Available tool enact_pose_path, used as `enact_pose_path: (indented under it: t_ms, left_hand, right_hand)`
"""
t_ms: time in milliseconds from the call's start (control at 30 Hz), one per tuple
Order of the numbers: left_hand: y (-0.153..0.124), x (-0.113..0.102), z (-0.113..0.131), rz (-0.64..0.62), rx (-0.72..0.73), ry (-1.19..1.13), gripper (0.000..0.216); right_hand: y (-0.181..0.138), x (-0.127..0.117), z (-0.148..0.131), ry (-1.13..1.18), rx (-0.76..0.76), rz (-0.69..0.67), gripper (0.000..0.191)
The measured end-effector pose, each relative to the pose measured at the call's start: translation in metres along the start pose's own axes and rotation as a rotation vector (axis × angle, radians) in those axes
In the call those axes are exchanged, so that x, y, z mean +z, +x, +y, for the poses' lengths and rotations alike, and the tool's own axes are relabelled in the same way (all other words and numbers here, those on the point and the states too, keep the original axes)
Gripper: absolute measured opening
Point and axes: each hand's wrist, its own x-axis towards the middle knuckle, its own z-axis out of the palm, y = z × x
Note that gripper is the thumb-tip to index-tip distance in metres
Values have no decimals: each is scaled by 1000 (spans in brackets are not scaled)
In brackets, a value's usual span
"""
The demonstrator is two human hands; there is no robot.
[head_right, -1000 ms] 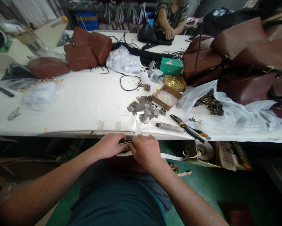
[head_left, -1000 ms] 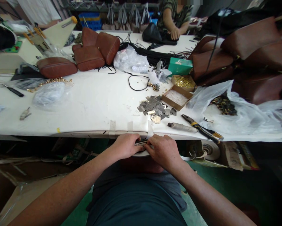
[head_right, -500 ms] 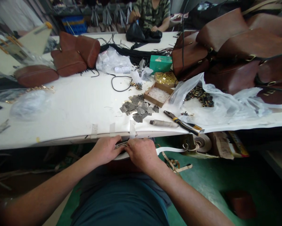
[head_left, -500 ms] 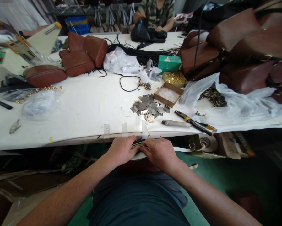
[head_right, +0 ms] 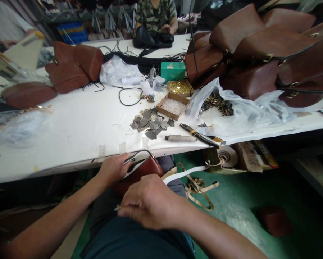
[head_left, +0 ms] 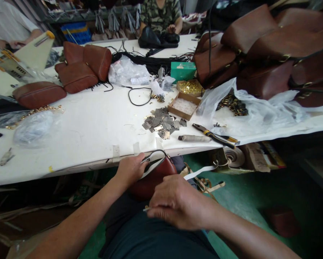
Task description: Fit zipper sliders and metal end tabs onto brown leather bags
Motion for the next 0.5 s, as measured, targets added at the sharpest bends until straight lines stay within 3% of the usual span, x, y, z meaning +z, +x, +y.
enact_pose_path:
  t_ms: [33, 100, 233, 367, 500]
  left_hand:
    - [-1, 0, 0, 4, -6, -20, 31]
    - [-4, 1, 1, 12, 28, -98, 34]
    - [-12, 5, 4, 14, 27, -202, 38]
    - [-13, 7, 2, 12, 95, -274, 45]
    - [-14, 5, 3, -22, 142, -261, 39]
  right_hand:
    - [-8, -7, -5, 71, -9, 43, 21]
    - [-25, -20, 0, 122, 160, 251, 27]
    - [-60, -29, 69, 122, 644, 692, 42]
    - [-71, -10, 147, 177, 799, 876, 51]
    - [-62, 3, 183, 170, 823, 945, 60]
